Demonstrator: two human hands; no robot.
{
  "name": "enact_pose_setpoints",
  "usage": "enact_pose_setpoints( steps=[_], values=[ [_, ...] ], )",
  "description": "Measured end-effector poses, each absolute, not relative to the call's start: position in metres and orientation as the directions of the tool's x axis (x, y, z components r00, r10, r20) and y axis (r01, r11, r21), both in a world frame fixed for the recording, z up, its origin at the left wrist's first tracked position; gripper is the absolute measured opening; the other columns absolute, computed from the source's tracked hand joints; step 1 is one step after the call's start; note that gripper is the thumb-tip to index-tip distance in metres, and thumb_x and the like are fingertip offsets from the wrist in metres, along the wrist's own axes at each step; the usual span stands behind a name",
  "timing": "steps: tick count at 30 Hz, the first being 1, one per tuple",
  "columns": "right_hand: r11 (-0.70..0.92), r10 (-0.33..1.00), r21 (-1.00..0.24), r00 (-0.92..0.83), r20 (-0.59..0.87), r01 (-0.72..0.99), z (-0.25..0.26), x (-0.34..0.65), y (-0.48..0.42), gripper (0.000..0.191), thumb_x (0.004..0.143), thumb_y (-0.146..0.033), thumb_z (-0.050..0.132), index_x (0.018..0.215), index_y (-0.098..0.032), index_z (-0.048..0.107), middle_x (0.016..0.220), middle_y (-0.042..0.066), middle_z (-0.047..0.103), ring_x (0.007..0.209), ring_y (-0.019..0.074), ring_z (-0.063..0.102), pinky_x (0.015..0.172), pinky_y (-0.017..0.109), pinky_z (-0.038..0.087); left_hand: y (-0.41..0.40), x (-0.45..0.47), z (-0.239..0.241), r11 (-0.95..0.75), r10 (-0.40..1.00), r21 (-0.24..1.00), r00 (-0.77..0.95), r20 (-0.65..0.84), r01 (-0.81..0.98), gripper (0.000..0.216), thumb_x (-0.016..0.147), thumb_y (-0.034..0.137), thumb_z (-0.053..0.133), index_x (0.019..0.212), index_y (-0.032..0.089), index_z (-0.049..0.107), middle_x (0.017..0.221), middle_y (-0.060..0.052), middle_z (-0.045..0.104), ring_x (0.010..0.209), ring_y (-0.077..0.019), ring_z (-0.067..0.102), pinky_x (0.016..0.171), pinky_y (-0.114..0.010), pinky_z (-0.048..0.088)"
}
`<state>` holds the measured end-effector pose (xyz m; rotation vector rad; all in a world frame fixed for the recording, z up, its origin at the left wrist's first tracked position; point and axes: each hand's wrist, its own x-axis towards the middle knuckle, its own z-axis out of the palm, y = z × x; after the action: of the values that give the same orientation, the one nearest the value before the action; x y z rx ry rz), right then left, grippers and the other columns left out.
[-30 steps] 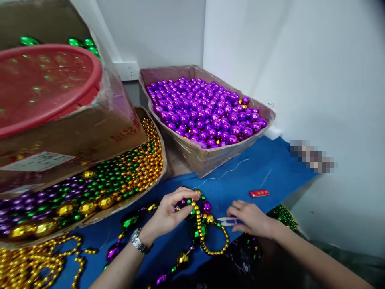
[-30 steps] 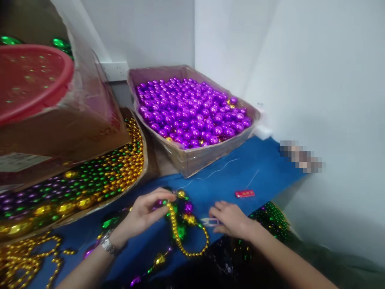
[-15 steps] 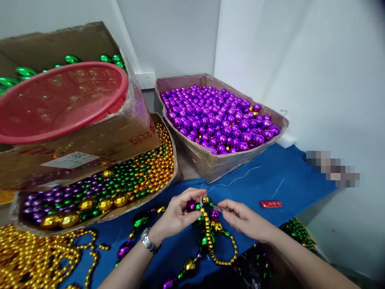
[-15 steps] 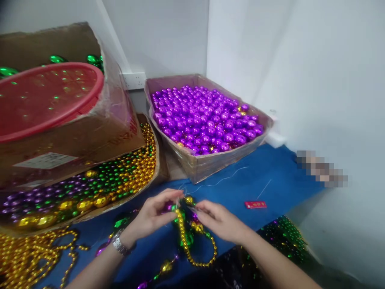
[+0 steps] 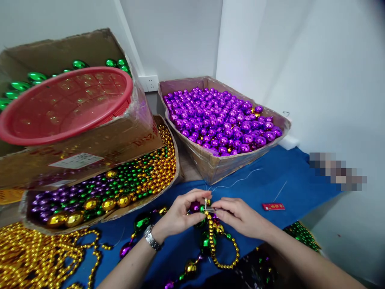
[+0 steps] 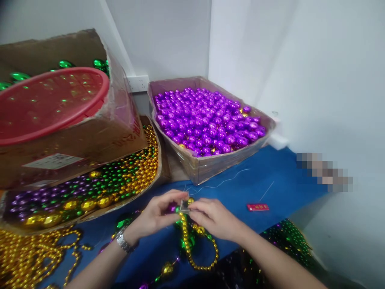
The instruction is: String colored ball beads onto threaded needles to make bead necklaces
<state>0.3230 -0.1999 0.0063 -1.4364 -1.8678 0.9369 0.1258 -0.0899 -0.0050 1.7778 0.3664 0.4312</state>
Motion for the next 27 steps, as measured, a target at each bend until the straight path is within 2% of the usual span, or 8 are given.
enact_pose_setpoints(
  steps=[9, 13, 16, 19, 22, 27],
  values=[
    [0.217, 0.952, -0.786, -0.303, 0.039, 0.579, 0.008, 0.331, -0.200, 0.021, 0.094, -0.026, 0.046, 0.105, -0.021, 0.064, 0.084, 0.000, 0.062, 0.074, 0.0116, 0.056, 0.067, 0.022, 0.039, -0.088, 0.127, -0.002, -0.295, 0.429, 0.954, 0.899, 0.088, 0.048, 0.050, 0.078, 0.018, 0.065, 0.126, 0.020, 0.053, 0.104, -0.007, 0.056, 0.096, -0.0194, 0.057, 0.087, -0.035, 0.047],
    [0.200, 0.957, -0.792, -0.288, 0.031, 0.577, 0.006, 0.326, -0.200, 0.021, 0.095, -0.026, 0.045, 0.104, -0.021, 0.064, 0.084, -0.001, 0.064, 0.074, 0.0111, 0.058, 0.067, 0.021, 0.041, -0.089, 0.127, 0.000, -0.330, 0.416, 0.943, 0.904, 0.096, 0.051, 0.050, 0.078, 0.016, 0.064, 0.126, 0.020, 0.052, 0.106, -0.008, 0.056, 0.095, -0.0186, 0.057, 0.086, -0.034, 0.048],
    [0.163, 0.971, -0.797, -0.237, 0.026, 0.582, 0.000, 0.324, -0.204, 0.026, 0.097, -0.031, 0.039, 0.104, -0.021, 0.063, 0.085, -0.001, 0.065, 0.075, 0.0108, 0.060, 0.066, 0.019, 0.044, -0.089, 0.127, 0.002, -0.364, 0.411, 0.930, 0.905, 0.111, 0.051, 0.050, 0.078, 0.015, 0.063, 0.127, 0.021, 0.052, 0.109, -0.008, 0.056, 0.096, -0.0184, 0.056, 0.088, -0.034, 0.047],
    [0.108, 0.989, -0.780, -0.150, 0.019, 0.616, -0.011, 0.333, -0.213, 0.035, 0.100, -0.034, 0.028, 0.114, -0.020, 0.057, 0.088, 0.001, 0.065, 0.077, 0.0117, 0.061, 0.066, 0.020, 0.047, -0.088, 0.127, 0.003, -0.387, 0.417, 0.921, 0.899, 0.138, 0.038, 0.052, 0.077, 0.016, 0.064, 0.127, 0.020, 0.051, 0.104, -0.008, 0.056, 0.101, -0.0200, 0.055, 0.092, -0.036, 0.045],
    [0.051, 0.998, -0.681, -0.070, 0.000, 0.731, -0.029, 0.349, -0.230, 0.034, 0.099, -0.035, 0.032, 0.119, -0.021, 0.055, 0.097, 0.005, 0.063, 0.086, 0.0149, 0.061, 0.075, 0.024, 0.048, -0.086, 0.126, 0.004, -0.394, 0.422, 0.919, 0.891, 0.170, 0.011, 0.053, 0.077, 0.014, 0.064, 0.128, 0.019, 0.050, 0.102, -0.007, 0.058, 0.109, -0.0219, 0.052, 0.096, -0.037, 0.042],
    [-0.041, 0.997, -0.416, 0.011, -0.074, 0.908, -0.062, 0.369, -0.260, 0.033, 0.090, -0.039, 0.050, 0.115, -0.021, 0.061, 0.099, 0.010, 0.062, 0.093, 0.0238, 0.058, 0.084, 0.037, 0.046, -0.084, 0.125, 0.000, -0.386, 0.459, 0.920, 0.879, 0.129, 0.066, 0.052, 0.079, 0.013, 0.060, 0.129, 0.021, 0.049, 0.113, -0.010, 0.057, 0.111, -0.0236, 0.053, 0.095, -0.037, 0.043]
  ],
)
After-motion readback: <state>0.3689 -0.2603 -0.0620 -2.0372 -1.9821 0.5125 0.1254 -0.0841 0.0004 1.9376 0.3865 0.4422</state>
